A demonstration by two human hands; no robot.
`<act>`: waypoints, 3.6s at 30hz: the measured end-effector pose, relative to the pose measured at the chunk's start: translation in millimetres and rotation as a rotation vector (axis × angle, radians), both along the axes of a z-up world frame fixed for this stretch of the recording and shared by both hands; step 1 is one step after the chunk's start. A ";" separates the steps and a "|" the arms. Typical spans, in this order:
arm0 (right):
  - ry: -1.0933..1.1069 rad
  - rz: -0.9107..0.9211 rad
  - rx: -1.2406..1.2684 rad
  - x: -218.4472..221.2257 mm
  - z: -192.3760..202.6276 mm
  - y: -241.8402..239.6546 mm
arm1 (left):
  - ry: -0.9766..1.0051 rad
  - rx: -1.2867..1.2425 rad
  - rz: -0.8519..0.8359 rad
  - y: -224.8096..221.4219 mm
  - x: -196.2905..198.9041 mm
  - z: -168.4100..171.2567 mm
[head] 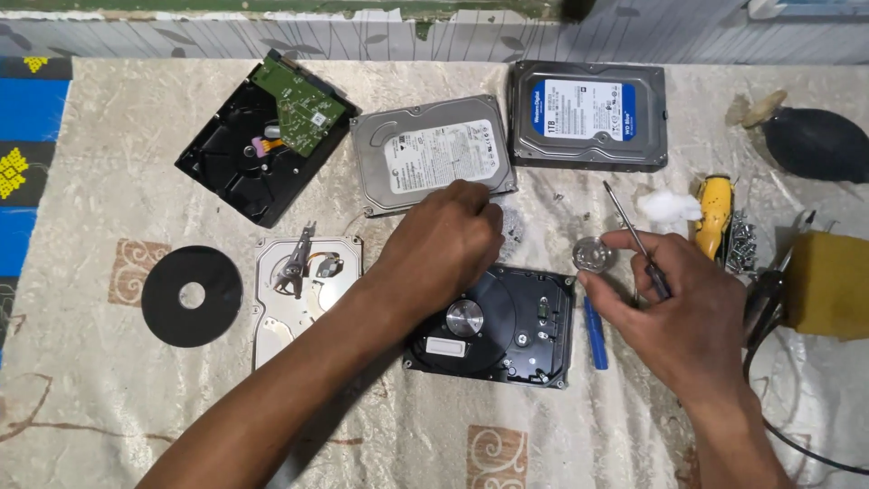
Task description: Cleaning hard drive platters and assembling internal components of a hard disk drive.
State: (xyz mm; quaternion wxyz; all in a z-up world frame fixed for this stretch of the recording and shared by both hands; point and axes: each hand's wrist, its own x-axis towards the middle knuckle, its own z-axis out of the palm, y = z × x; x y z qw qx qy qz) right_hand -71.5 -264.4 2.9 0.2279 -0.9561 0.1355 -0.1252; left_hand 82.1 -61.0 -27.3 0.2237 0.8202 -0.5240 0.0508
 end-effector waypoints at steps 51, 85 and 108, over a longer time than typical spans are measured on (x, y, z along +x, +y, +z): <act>0.236 -0.399 0.223 20.6 31.3 60.1 | 0.341 0.491 0.615 253.6 -5.2 51.0; 0.095 -0.174 0.177 7.0 -1.4 21.1 | 0.086 0.148 0.146 133.5 -123.5 126.1; -0.009 -0.020 -0.047 -3.6 -1.5 12.0 | 0.173 0.185 -0.033 67.1 -58.5 51.7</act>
